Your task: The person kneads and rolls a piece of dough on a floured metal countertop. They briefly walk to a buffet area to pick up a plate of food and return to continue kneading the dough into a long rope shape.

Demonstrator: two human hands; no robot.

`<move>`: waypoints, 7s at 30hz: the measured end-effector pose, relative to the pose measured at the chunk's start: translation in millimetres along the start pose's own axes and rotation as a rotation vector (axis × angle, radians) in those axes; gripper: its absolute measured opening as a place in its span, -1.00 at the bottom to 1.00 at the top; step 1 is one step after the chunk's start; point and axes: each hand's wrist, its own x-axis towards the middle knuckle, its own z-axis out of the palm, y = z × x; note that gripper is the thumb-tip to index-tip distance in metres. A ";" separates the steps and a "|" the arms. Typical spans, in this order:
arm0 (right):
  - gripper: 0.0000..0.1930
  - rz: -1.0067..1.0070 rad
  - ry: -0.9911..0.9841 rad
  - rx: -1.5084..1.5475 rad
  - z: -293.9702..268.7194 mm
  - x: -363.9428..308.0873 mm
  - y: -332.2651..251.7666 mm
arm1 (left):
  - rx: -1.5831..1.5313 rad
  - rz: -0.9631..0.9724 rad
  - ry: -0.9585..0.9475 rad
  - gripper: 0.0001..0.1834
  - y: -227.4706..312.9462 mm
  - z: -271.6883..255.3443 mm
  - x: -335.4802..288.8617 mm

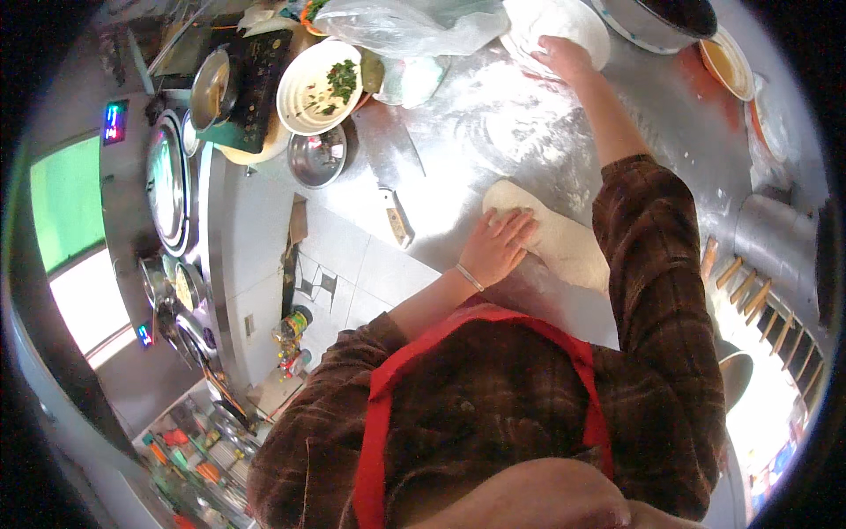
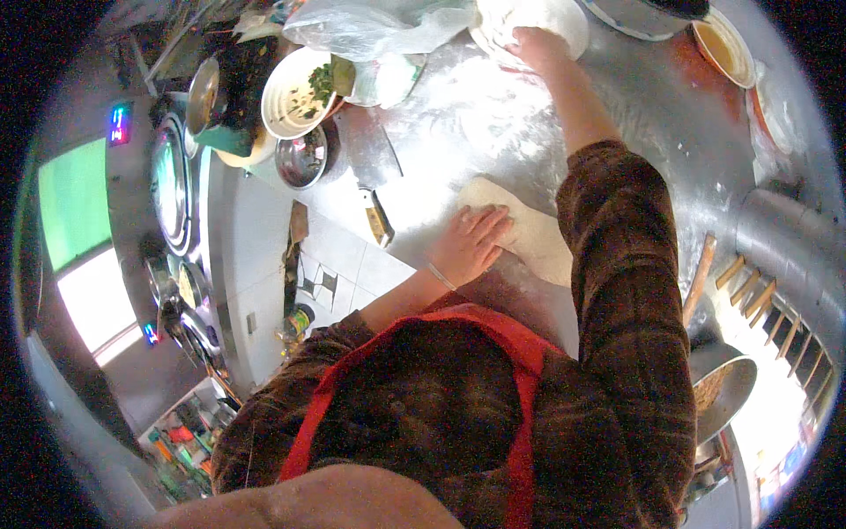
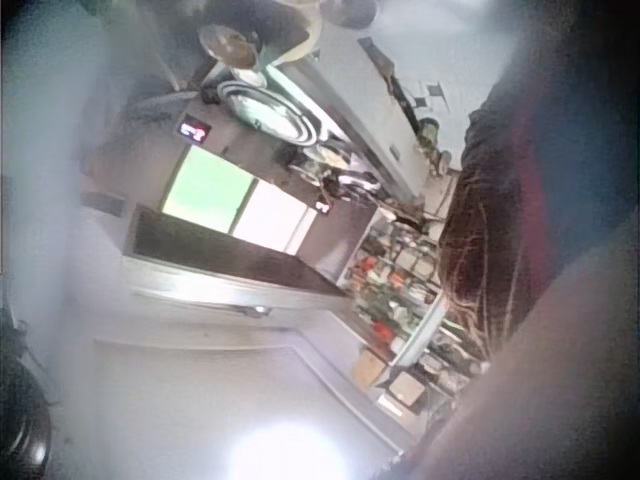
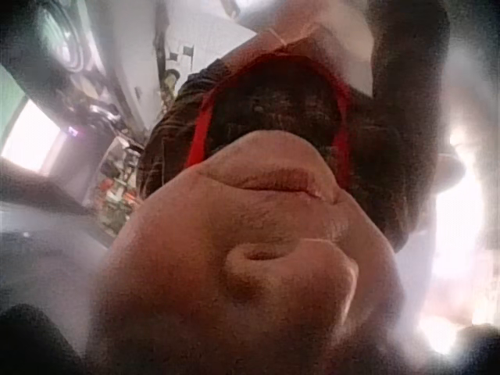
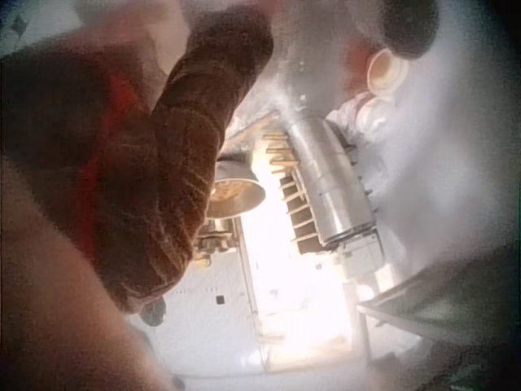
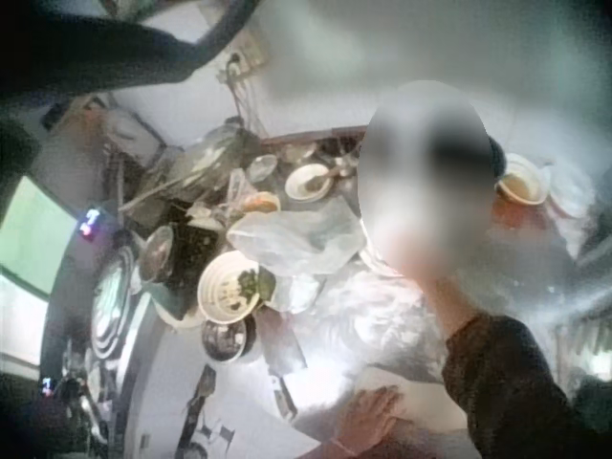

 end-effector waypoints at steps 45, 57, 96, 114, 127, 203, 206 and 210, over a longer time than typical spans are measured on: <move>-0.74 1.039 0.763 1.362 49.2 -442.9 76.4 | 0.857 -0.095 0.208 -0.39 -446.0 -127.8 268.6; -0.74 0.549 0.680 1.666 71.3 -347.3 71.7 | -0.831 -0.161 0.223 -0.73 -101.2 -4.3 98.4; -0.83 0.509 0.626 -0.056 76.3 -351.7 51.3 | 0.015 0.242 0.114 -0.60 90.1 105.5 153.0; -0.85 0.195 0.292 0.416 37.3 -438.3 23.7 | 0.177 0.040 -0.208 -0.73 149.8 73.1 120.1; -0.77 0.249 0.499 0.281 43.0 -452.3 72.3 | 0.287 0.161 0.149 -0.56 130.9 100.3 142.8; -0.85 0.257 0.486 0.128 63.6 -342.6 14.4 | 0.182 0.018 0.127 -0.50 74.5 88.7 124.0; -0.82 0.312 0.482 0.108 63.2 -321.6 26.8 | 0.148 0.040 0.203 -0.58 55.2 95.7 157.9; -0.73 0.443 0.493 0.190 60.5 -292.5 41.5 | 0.114 0.122 0.301 -0.61 44.1 83.2 207.2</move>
